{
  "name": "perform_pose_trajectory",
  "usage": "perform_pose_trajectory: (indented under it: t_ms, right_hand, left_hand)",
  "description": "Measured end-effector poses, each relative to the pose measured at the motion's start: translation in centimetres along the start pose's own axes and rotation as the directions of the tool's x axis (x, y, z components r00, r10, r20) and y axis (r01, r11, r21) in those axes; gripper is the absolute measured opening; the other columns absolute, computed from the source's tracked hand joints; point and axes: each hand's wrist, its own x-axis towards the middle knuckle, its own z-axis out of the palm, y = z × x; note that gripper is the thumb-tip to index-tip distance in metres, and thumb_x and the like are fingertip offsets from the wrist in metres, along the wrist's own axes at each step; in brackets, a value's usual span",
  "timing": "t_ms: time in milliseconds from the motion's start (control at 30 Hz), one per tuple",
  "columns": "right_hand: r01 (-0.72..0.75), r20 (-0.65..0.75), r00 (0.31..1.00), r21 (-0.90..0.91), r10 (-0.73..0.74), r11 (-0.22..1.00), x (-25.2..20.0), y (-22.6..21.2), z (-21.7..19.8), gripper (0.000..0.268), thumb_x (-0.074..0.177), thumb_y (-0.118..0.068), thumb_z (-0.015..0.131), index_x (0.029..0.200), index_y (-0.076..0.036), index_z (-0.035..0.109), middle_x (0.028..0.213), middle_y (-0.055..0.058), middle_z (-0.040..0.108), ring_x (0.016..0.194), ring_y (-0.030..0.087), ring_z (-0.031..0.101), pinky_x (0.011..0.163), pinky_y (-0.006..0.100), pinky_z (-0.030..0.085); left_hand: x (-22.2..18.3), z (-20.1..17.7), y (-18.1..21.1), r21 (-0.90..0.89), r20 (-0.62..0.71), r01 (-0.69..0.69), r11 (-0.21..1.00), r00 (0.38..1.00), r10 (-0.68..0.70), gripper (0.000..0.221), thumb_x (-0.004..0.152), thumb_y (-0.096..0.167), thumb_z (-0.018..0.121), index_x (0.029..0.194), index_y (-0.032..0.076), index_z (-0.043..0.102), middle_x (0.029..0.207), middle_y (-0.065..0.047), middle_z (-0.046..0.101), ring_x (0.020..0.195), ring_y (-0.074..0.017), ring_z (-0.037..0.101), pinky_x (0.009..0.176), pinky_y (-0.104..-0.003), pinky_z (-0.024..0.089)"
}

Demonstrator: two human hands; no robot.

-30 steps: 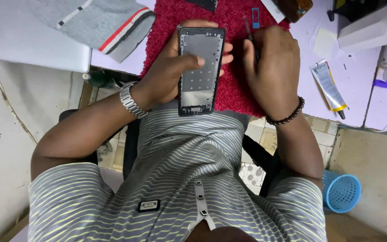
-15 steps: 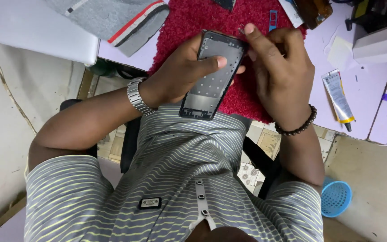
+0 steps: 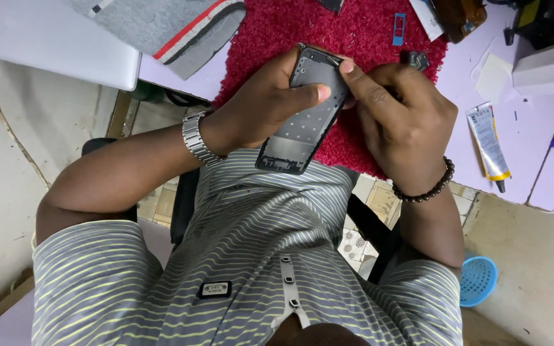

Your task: Disassembling a mobile phone to remove the screen, battery, and internal frame components.

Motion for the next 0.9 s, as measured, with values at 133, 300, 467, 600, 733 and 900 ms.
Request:
perform_pose_trajectory:
  t_ms: [133, 300, 467, 600, 733, 900]
  right_hand:
    - [0.003, 0.015, 1.0, -0.063, -0.002, 0.998, -0.19, 0.18, 0.09, 0.026, 0.122, 0.001, 0.072, 0.147, -0.006, 0.077, 0.107, 0.013, 0.068, 0.088, 0.026, 0.068, 0.069, 0.037, 0.054]
    - [0.022, 0.003, 1.0, -0.069, -0.022, 0.997, -0.2, 0.42, 0.3, 0.029, 0.121, 0.004, 0.073, 0.148, -0.006, 0.076, 0.106, 0.013, 0.066, 0.085, 0.026, 0.067, 0.067, 0.036, 0.053]
    - [0.03, -0.005, 1.0, -0.089, -0.03, 0.996, -0.31, 0.57, 0.51, 0.029, 0.121, 0.003, 0.076, 0.149, -0.007, 0.075, 0.106, 0.013, 0.067, 0.084, 0.025, 0.067, 0.067, 0.036, 0.053]
    - [0.008, 0.014, 1.0, -0.096, -0.007, 0.995, -0.45, 0.57, 0.59, 0.03, 0.122, 0.001, 0.075, 0.15, -0.009, 0.075, 0.108, 0.012, 0.066, 0.086, 0.025, 0.067, 0.067, 0.037, 0.052]
    - [-0.009, 0.043, 0.999, -0.055, 0.011, 0.998, -0.31, 0.32, 0.49, 0.032, 0.121, 0.003, 0.069, 0.151, -0.007, 0.072, 0.109, 0.013, 0.066, 0.087, 0.028, 0.067, 0.068, 0.039, 0.053]
    - [-0.008, 0.034, 0.999, -0.038, 0.009, 0.999, 0.17, 0.33, 1.0, 0.032, 0.117, 0.009, 0.073, 0.146, -0.005, 0.075, 0.106, 0.013, 0.063, 0.084, 0.028, 0.064, 0.066, 0.039, 0.051]
  left_hand:
    - [0.09, -0.14, -0.34, 0.011, 0.001, -0.019, 1.0, 1.0, 0.019, 0.035, 0.101, 0.026, 0.067, 0.131, 0.01, 0.06, 0.109, -0.002, 0.069, 0.097, -0.0112, 0.065, 0.085, -0.029, 0.057]
    - [0.11, -0.19, -0.33, -0.003, 0.008, -0.005, 1.0, 1.0, 0.005, 0.034, 0.101, 0.026, 0.068, 0.13, 0.011, 0.059, 0.105, -0.001, 0.068, 0.092, -0.0108, 0.064, 0.079, -0.028, 0.056]
    - [0.12, -0.28, -0.29, 0.02, 0.02, -0.02, 1.0, 1.0, 0.02, 0.034, 0.102, 0.027, 0.068, 0.131, 0.011, 0.058, 0.103, 0.001, 0.065, 0.089, -0.0088, 0.061, 0.078, -0.026, 0.054]
    - [0.15, -0.21, -0.12, 0.025, 0.005, 0.016, 1.0, 1.0, -0.017, 0.031, 0.101, 0.026, 0.068, 0.126, 0.011, 0.058, 0.097, 0.001, 0.064, 0.084, -0.0091, 0.061, 0.072, -0.026, 0.054]
    - [0.1, -0.17, 0.38, 0.15, 0.009, 0.006, 0.989, 1.0, -0.007, 0.03, 0.101, 0.026, 0.065, 0.126, 0.011, 0.057, 0.098, 0.0, 0.064, 0.083, -0.0092, 0.06, 0.071, -0.026, 0.053]
    - [0.22, -0.54, 0.1, 0.166, 0.043, -0.025, 0.986, 0.999, 0.018, 0.029, 0.104, 0.024, 0.063, 0.131, 0.014, 0.056, 0.099, 0.002, 0.062, 0.085, -0.0087, 0.058, 0.074, -0.026, 0.052]
